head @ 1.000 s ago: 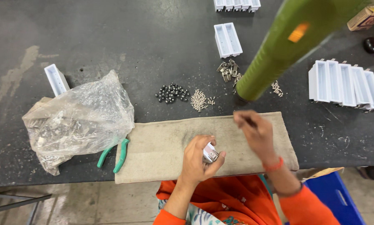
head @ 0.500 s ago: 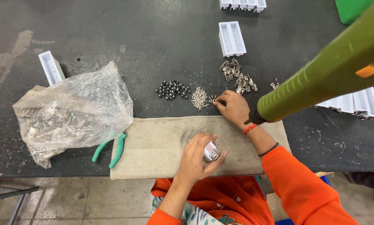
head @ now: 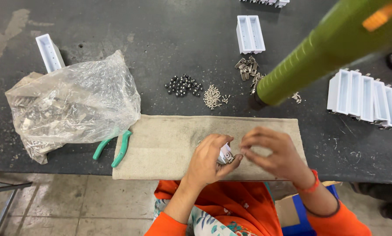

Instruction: The person sits at a workbench assembling white plastic switch housings. They pick small screws and metal contact parts from the bench, place them into the plastic housing, and use a green electric screwdriver to drive the screws, setting finished housings aside and starting the next one.

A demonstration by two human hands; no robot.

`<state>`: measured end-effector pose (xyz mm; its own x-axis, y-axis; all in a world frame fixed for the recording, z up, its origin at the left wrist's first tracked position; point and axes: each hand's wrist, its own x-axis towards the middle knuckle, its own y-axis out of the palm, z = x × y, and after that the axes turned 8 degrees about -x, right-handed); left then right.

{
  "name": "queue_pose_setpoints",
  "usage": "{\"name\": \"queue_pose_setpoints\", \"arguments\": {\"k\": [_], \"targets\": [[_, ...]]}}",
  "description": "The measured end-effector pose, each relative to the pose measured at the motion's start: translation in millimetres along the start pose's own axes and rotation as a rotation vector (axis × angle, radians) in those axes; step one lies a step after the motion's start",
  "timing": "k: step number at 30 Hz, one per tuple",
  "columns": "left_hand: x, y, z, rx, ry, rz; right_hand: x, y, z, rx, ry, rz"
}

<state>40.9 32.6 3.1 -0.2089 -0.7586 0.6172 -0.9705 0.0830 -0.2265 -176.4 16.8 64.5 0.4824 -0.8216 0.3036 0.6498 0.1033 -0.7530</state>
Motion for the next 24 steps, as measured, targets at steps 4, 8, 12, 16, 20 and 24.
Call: {"name": "queue_pose_setpoints", "arguments": {"k": [4, 8, 12, 16, 20, 24], "targets": [[-1, -3, 2, -0.013, -0.034, 0.055, 11, -1, 32, -0.091, -0.218, -0.005], [-1, -4, 3, -0.012, -0.047, 0.062, 21, -4, 46, -0.213, -0.267, 0.050], [-2, -2, 2, 0.013, -0.035, 0.059, 21, -6, 49, -0.313, -0.265, 0.094], [0, -2, 2, 0.005, -0.027, 0.054, 22, -3, 45, -0.142, -0.043, 0.110], [1, -1, 0, -0.012, -0.031, 0.042, 24, 1, 38, 0.114, 0.217, 0.161], [2, 0, 0, -0.008, -0.039, 0.032, 20, 7, 27, 0.303, 0.404, 0.189]]}}
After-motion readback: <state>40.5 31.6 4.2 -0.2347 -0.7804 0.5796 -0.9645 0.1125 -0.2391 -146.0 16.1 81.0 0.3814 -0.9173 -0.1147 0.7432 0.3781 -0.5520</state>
